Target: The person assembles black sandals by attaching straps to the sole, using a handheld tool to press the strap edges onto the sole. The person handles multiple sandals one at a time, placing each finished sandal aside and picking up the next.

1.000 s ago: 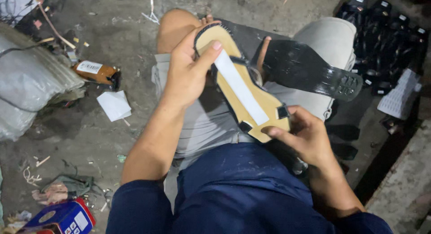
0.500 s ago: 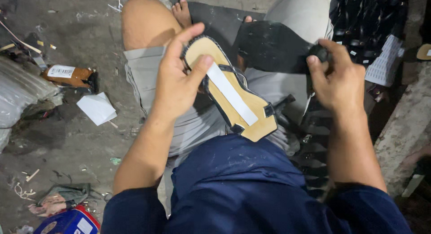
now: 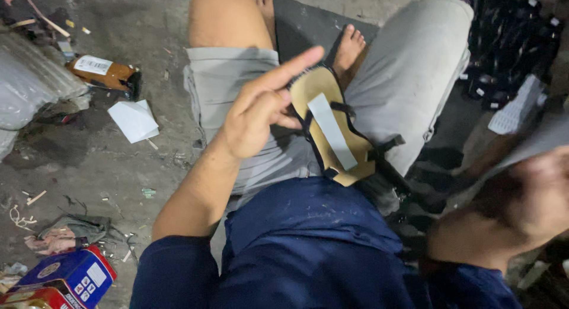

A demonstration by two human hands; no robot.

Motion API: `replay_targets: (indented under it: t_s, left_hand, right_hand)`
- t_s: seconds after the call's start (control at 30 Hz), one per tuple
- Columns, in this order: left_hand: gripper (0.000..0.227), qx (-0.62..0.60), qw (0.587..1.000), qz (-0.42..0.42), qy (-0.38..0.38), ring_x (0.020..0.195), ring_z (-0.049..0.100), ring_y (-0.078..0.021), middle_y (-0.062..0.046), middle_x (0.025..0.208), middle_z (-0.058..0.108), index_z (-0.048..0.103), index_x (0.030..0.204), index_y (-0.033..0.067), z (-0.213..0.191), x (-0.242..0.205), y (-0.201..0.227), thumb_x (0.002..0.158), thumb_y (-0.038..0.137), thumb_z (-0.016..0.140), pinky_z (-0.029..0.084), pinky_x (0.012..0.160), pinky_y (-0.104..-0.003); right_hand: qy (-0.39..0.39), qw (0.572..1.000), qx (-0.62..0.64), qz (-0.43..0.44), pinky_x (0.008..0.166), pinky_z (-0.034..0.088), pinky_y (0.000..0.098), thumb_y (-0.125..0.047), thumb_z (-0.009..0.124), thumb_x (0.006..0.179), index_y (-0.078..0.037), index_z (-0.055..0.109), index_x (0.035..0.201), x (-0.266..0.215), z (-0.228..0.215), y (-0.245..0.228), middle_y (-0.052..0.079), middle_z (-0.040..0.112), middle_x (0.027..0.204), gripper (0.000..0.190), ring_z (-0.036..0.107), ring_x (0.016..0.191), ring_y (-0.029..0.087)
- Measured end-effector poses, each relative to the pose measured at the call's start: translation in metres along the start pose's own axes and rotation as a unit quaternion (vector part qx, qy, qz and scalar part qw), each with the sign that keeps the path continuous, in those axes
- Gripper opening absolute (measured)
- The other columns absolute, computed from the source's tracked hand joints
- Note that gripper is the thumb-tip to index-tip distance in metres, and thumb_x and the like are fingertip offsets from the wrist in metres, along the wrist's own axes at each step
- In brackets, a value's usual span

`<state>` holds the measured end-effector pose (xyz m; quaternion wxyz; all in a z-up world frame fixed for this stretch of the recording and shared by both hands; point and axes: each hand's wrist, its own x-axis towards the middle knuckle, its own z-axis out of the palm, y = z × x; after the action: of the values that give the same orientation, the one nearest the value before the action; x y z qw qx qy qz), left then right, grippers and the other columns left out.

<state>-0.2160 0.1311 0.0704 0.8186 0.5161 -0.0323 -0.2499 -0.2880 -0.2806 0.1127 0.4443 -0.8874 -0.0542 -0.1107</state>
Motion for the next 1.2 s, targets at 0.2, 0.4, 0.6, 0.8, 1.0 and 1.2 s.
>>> replay_targets:
  t_s: [0.2,0.4,0.6,0.8,1.0,1.2]
  left_hand:
    - [0.058,-0.061,0.996,-0.012,-0.057,0.116,0.063,-0.0104,-0.005,0.139,0.063,0.038,0.162,0.0065,0.01,-0.008,0.007,0.105,0.007,0.035,0.057,0.095,-0.024]
    - [0.058,0.014,0.997,0.026,-0.074,0.085,0.056,-0.005,-0.001,0.114,0.067,0.042,0.164,0.0079,0.022,-0.013,0.013,0.106,0.004,0.037,0.05,0.081,-0.021]
    - [0.059,0.101,0.992,0.041,-0.066,0.067,0.047,-0.004,0.001,0.085,0.064,0.044,0.162,0.0099,0.027,-0.017,0.021,0.104,0.003,0.039,0.046,0.071,-0.021]
    - [0.054,0.106,0.99,0.062,-0.064,0.069,0.052,-0.0049,0.0,0.081,0.065,0.043,0.159,0.01,0.029,-0.018,0.022,0.106,0.002,0.038,0.051,0.077,-0.023]
    - [0.052,0.154,0.985,0.061,-0.052,0.058,0.05,-0.0049,0.001,0.067,0.058,0.043,0.159,0.0115,0.032,-0.021,0.029,0.107,0.009,0.043,0.047,0.063,-0.022]
    - [0.053,0.243,0.968,0.054,-0.02,0.056,0.053,-0.0061,-0.001,0.066,0.059,0.044,0.159,0.0109,0.042,-0.025,0.04,0.109,0.021,0.057,0.046,0.057,-0.025]
  right_hand:
    - [-0.212,0.862,0.36,0.288,0.082,0.049,0.0202,0.006,0.068,0.094,0.007,0.058,0.131,0.009,0.071,-0.043,0.006,0.068,0.103,0.039,0.063,0.091,0.008]
    - [-0.195,0.904,0.322,0.202,0.085,0.05,0.02,0.007,0.068,0.102,0.004,0.059,0.132,0.013,0.113,-0.052,0.005,0.067,0.102,0.032,0.064,0.092,0.007]
    - [-0.162,0.916,0.321,0.179,0.088,0.055,0.0202,0.008,0.067,0.1,0.004,0.056,0.131,0.018,0.125,-0.058,0.011,0.07,0.117,0.033,0.069,0.105,0.012]
    - [-0.162,0.919,0.313,0.176,0.091,0.056,0.0214,0.007,0.067,0.1,0.005,0.056,0.131,0.02,0.126,-0.058,0.013,0.071,0.117,0.033,0.069,0.106,0.012]
    - [-0.168,0.929,0.283,0.169,0.089,0.056,0.022,0.007,0.067,0.1,0.005,0.057,0.13,0.019,0.125,-0.063,0.014,0.071,0.116,0.032,0.07,0.106,0.014]
    - [-0.17,0.929,0.281,0.173,0.096,0.056,0.0251,0.005,0.067,0.098,0.003,0.057,0.128,0.016,0.126,-0.068,0.012,0.072,0.117,0.032,0.07,0.11,0.014]
